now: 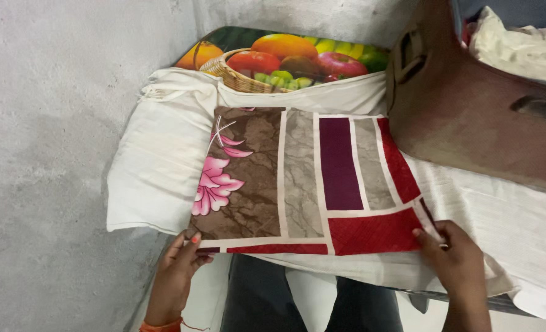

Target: The person folds a pair of white trousers on a table and places them into an open suitcase. They then fold a patterned cloth on the same table. The actions are performed by hand with no tools visible.

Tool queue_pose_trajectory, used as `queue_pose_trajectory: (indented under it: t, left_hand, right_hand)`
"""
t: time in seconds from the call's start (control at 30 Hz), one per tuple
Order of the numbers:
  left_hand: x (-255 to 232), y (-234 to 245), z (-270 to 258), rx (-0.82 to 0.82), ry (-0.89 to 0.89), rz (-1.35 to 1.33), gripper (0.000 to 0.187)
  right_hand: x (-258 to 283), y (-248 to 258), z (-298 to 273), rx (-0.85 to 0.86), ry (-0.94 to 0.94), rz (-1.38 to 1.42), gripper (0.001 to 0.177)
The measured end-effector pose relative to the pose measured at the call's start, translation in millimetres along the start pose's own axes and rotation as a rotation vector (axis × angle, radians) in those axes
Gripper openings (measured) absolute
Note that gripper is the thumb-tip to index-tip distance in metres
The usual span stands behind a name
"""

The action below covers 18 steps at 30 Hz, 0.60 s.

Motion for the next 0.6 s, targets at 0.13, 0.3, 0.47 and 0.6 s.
queue_pose_trajectory:
  t: [0.13, 0.3, 0.47, 0.6]
  left_hand:
    - [-39.4, -11.3, -13.8, -0.028, -0.118, -0.087, 0.029]
    - [-83.8, -1.5, -45.3, -0.039, -0.592, -0.047, 0.037]
    - [-141.8, 0.4, -58.5, 0.147, -0.970, -0.305, 0.040]
    - [-169.1, -29.0, -46.8, 0.021, -1.035, -0.488, 0.040]
  right_hand:
    - [17.0, 11.4, -8.3, -0.112, -0.161, 0.451, 0.022]
    - [50.7, 37.2, -18.3, -0.401, -0.223, 1.227, 0.025]
    - [71.9, 58.9, 6.9, -0.348, -0.055, 1.441, 0.024]
    - [92.4, 77.5, 33.9, -0.268, 0.062, 1.477, 0.023]
Point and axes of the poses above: each hand's wrist, its own z-axis towards the middle knuckle, its own y-axis out of the back of the hand, x = y × z, the point moved 2 cm from there along z, towards the middle knuckle, and after that the axes turned 14 degrees about z, right-handed, at the moved point
